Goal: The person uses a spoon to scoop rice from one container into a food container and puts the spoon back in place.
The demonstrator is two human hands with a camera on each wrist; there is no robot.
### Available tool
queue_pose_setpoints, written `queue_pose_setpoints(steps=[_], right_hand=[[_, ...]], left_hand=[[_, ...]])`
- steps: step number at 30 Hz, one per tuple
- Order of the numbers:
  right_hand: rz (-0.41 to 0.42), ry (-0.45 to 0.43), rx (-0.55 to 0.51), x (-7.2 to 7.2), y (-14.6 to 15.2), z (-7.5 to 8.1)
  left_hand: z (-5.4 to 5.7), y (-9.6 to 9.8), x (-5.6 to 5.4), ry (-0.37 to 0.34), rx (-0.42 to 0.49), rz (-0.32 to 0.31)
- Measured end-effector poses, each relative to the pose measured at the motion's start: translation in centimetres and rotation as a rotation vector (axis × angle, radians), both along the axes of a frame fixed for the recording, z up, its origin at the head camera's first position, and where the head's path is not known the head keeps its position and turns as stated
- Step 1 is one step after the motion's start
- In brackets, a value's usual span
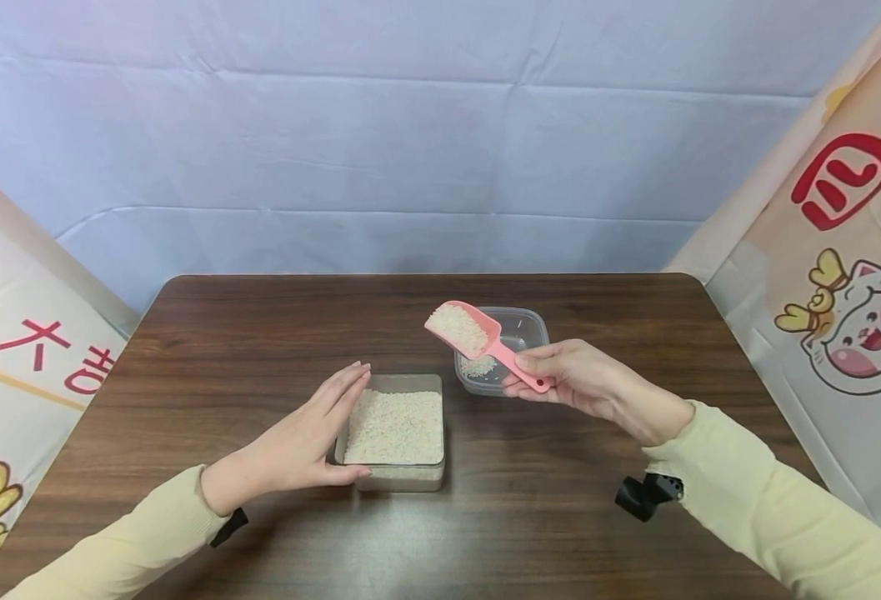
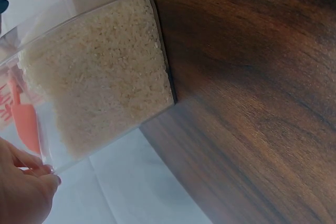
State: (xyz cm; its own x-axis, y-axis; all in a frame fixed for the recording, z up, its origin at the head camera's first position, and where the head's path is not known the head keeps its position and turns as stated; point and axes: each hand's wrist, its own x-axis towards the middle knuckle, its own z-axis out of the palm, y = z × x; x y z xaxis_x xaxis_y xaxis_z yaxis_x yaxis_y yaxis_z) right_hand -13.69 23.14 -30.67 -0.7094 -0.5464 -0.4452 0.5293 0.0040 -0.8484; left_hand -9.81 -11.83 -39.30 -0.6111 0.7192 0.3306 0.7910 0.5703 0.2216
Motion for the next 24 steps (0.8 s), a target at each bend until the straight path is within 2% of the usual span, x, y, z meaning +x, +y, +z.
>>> queue_pose_setpoints(steps=[14, 24], right_hand=[[-0.027, -0.019, -0.026, -0.3, 1.1, -0.4], [-0.043, -0.037, -0.082, -0.6, 1.7, -1.1]], left_hand=[[-0.1, 0.0, 0.0, 0.006, 0.001, 0.003], [-0.1, 0.1, -0.1, -0.003, 0.002, 0.003]])
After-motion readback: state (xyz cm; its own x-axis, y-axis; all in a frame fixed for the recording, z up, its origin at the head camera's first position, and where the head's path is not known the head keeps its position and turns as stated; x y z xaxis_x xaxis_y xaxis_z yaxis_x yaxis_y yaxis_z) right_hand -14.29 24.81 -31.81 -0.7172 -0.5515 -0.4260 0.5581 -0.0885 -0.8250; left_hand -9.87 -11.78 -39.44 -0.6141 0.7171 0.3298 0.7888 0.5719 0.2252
